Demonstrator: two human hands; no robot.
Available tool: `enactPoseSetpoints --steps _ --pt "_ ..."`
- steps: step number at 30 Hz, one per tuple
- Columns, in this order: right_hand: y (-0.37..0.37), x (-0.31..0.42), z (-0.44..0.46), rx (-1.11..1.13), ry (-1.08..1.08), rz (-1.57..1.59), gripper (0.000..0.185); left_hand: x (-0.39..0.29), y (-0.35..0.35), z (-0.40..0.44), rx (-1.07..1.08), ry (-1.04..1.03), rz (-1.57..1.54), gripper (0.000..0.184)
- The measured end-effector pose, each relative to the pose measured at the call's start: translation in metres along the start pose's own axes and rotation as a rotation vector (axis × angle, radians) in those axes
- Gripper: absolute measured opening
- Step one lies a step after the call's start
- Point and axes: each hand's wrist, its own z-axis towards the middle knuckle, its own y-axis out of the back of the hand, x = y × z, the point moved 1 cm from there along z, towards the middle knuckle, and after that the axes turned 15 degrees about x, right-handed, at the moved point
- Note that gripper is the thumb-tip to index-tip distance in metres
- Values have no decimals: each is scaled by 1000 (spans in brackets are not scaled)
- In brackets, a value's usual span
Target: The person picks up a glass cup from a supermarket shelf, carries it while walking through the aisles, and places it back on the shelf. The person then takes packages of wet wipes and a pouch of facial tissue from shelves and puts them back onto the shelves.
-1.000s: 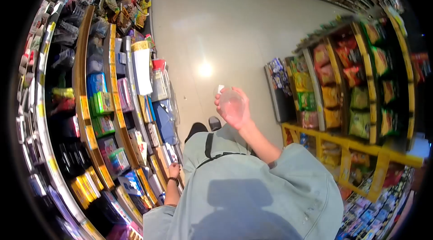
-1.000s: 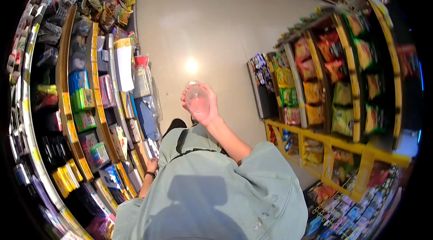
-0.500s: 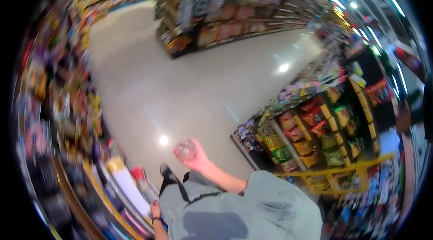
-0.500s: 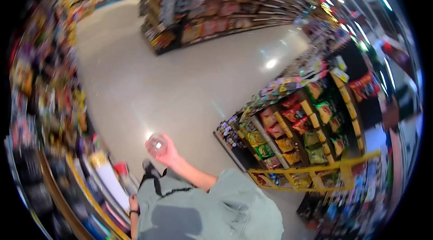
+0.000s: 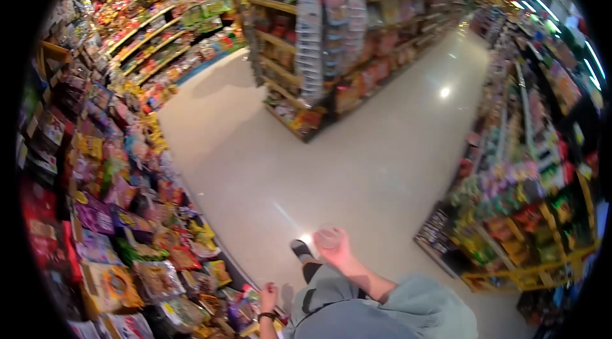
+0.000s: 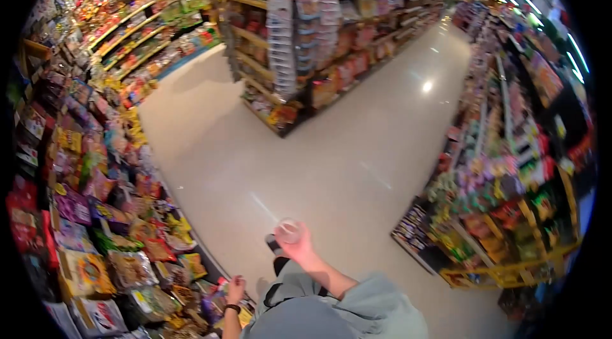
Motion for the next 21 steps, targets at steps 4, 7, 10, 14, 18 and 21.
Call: enactPoseSetpoints --steps 4,7,10,14,18,21 --pt "-73 -12 123 -65 -32 -12 39 -15 68 43 164 137 -93 34" --pt "-138 -41 215 -13 -180 -29 37 -4 122 85 -72 228 -232 36" --pt "-198 -63 301 285 -452 -143 40 11 171 135 -223 313 -240 36" --pt "-282 -114 385 537 -709 -87 50 -62 265 208 -185 282 8 35" --pt "-349 -160 470 700 -886 -278 50 -170 376 331 -361 -56 -106 44" --pt "-408 -225 530 598 -990 -178 52 -300 484 417 -374 -264 -123 55"
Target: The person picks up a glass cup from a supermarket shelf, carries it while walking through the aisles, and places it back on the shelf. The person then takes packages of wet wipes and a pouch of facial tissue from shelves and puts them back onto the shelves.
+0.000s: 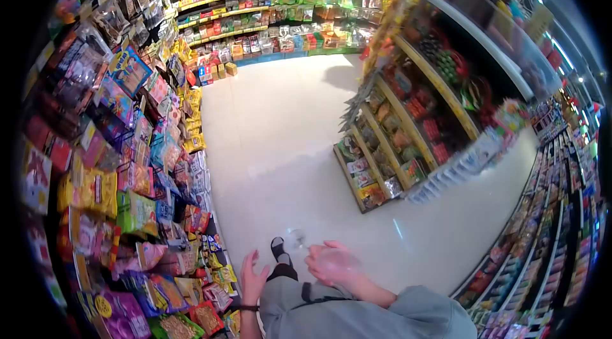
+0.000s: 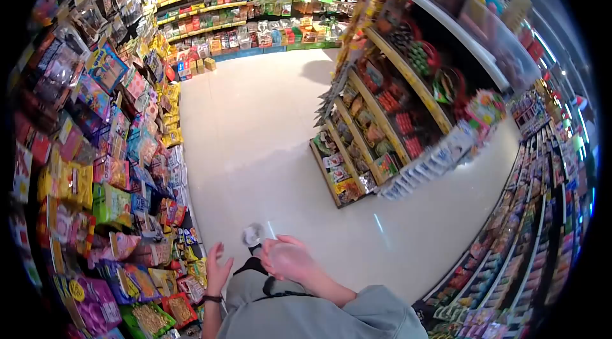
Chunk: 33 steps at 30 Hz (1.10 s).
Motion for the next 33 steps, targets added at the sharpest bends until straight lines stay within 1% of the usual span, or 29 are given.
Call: enactPoseSetpoints --steps 2,3,4,5,6,7,9,10,13,16,18,19,20,21,22,23,25,27,28,30,31,32,33 --pt "13 23 56 -38 -48 76 51 -52 21 80 122 -115 -418 57" --pt "22 38 81 -49 -64 109 51 -68 32 120 224 -112 -681 57" --pt "31 54 102 -89 -86 -6 49 -82 40 153 333 -93 -942 57" --pt "36 69 119 -130 -55 -9 49 -96 46 181 444 -62 -1201 58" --pt "46 85 136 -168 -21 -10 49 -103 49 208 482 39 -1234 63" --pt "55 104 154 -199 14 -13 49 -104 52 237 523 41 -1296 63" --pt "61 145 184 -112 52 6 49 -108 61 288 608 38 -1424 62" --pt "67 169 199 -70 70 13 49 -110 64 315 591 74 -1418 59" --pt "68 241 247 -39 130 102 51 -110 67 406 610 183 -1249 55" --pt "107 314 296 -11 182 208 53 -104 63 503 598 281 -1175 51" --pt "130 357 330 -22 230 170 53 -147 69 558 478 453 -1192 44" --pt "142 388 349 -14 258 131 53 -145 70 594 490 414 -1228 44" --pt "136 415 368 -12 268 176 52 -132 71 623 508 384 -1262 43" --pt "134 443 384 -67 284 158 52 -125 73 647 524 360 -1307 43" --pt "141 471 399 -134 297 145 53 -121 80 679 620 272 -1270 45" --pt "147 497 411 -208 310 140 53 -119 83 709 536 278 -1211 46" --pt "152 554 435 -115 359 102 56 -123 89 767 373 271 -1095 50" --pt "145 616 456 -52 424 32 57 -96 109 816 330 222 -979 49" --pt "141 641 463 -43 471 -6 57 -82 118 837 260 259 -955 47" --pt "132 692 473 -45 565 -86 58 -47 134 876 193 263 -911 48" --pt "129 716 474 -57 610 -128 59 -26 141 896 172 296 -866 47" --pt "129 739 475 -72 657 -173 59 -1 147 920 150 409 -826 48" --pt "131 759 475 -73 721 -183 59 20 154 941 183 458 -709 49"
